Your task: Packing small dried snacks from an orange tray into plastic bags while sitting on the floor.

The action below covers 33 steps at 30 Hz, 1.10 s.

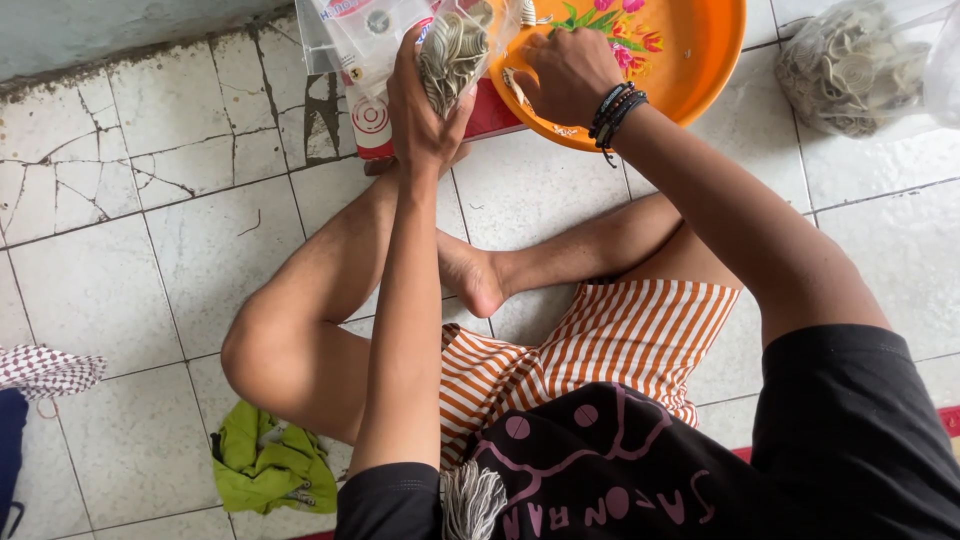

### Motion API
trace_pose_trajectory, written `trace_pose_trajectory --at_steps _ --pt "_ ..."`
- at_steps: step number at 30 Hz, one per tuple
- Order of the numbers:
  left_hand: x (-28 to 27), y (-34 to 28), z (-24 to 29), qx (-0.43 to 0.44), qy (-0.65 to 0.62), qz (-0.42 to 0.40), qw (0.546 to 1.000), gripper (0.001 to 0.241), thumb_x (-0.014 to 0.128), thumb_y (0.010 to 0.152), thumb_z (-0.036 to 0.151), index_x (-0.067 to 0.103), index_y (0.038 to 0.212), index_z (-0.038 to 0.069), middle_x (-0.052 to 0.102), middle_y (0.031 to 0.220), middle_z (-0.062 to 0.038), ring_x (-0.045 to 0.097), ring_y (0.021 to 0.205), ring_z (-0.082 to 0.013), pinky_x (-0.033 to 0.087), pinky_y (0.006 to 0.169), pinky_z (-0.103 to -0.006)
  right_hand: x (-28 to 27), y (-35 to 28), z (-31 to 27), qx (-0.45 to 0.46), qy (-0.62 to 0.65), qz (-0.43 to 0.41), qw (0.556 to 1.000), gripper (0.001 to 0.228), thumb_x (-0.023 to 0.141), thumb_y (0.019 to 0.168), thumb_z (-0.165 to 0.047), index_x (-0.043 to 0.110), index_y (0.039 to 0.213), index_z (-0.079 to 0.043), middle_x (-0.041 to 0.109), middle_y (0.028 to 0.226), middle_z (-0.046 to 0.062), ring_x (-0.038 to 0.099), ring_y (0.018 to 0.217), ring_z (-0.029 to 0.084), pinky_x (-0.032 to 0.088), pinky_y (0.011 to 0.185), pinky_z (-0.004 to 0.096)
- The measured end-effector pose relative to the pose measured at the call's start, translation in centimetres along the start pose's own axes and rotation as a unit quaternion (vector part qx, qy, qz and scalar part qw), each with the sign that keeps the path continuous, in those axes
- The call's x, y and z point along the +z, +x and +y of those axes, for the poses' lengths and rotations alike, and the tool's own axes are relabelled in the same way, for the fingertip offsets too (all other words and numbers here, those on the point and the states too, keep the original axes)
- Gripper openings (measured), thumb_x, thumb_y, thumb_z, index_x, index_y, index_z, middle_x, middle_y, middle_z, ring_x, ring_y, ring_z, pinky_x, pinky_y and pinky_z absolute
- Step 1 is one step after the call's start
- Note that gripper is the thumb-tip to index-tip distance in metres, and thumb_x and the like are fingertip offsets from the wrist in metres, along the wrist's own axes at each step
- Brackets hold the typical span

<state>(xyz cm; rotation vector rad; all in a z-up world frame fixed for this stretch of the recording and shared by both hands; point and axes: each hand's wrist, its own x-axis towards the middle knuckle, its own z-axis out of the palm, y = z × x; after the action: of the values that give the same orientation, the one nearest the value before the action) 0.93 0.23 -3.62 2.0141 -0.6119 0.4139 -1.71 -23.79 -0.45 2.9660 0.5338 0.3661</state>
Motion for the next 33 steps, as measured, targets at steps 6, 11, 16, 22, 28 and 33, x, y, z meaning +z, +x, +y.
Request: trace_pose_trajectory --at_steps 6,11,16,22,28,33 --pt "-0.2 0.1 0.0 0.015 -0.007 0.001 1.0 0.08 0.062 0.093 0.051 0.031 0.158 0.016 0.059 0.148 -0.015 0.066 0.128 -0.0368 0.049 0.112 -0.0518 0.0 0.0 0.1 0.0 0.01 0.003 1.0 0.029 0.061 0.11 -0.039 0.076 0.103 -0.014 0.076 0.106 -0.001 0.055 0.048 0.012 0.047 0.046 0.027" --pt "-0.8 0.6 0.9 0.023 -0.023 -0.002 0.999 0.076 0.063 0.095 0.045 0.033 0.157 0.012 0.06 0.146 -0.017 0.066 0.127 -0.0384 0.05 0.111 -0.0511 -0.2 0.0 0.1 0.0 0.021 0.0 1.0 0.03 0.062 0.108 -0.038 0.076 0.102 -0.013 0.075 0.105 0.0 0.06 0.054 0.016 0.049 0.05 0.031" --pt "-0.6 0.2 0.9 0.006 -0.015 -0.004 1.0 0.077 0.066 0.092 0.041 0.034 0.156 0.013 0.062 0.143 -0.017 0.068 0.123 -0.0381 0.052 0.108 -0.0519 -0.3 -0.5 0.0 -0.005 0.027 0.007 1.0 0.027 0.062 0.108 -0.036 0.077 0.105 -0.013 0.075 0.107 -0.001 0.063 0.059 0.018 0.05 0.052 0.032" --pt "-0.6 0.0 0.5 0.008 -0.001 -0.012 1.0 0.081 0.068 0.095 0.044 0.03 0.159 0.013 0.058 0.147 -0.02 0.063 0.129 -0.0403 0.05 0.111 -0.0528 -0.4 -0.8 0.1 -0.007 0.016 0.022 1.0 0.026 0.062 0.106 -0.037 0.075 0.105 -0.014 0.072 0.11 0.0 0.066 0.079 0.022 0.052 0.059 0.037" --pt "-1.0 0.1 0.9 0.027 -0.027 -0.019 0.999 0.076 0.069 0.094 0.037 0.033 0.156 0.013 0.063 0.14 -0.016 0.067 0.119 -0.0371 0.05 0.108 -0.0495 -0.2 -1.1 0.1 -0.001 0.031 0.047 0.998 0.024 0.066 0.105 -0.034 0.077 0.101 -0.014 0.073 0.114 -0.004 0.066 0.078 0.017 0.053 0.058 0.033" --pt "-0.8 0.0 0.4 0.034 -0.009 -0.022 0.999 0.079 0.072 0.096 0.037 0.03 0.157 0.011 0.06 0.144 -0.018 0.065 0.125 -0.0382 0.048 0.113 -0.0503 0.1 -1.4 -0.1 0.019 0.041 0.037 0.998 0.027 0.071 0.103 -0.033 0.077 0.102 -0.007 0.074 0.127 0.001 0.072 0.097 0.019 0.057 0.062 0.035"
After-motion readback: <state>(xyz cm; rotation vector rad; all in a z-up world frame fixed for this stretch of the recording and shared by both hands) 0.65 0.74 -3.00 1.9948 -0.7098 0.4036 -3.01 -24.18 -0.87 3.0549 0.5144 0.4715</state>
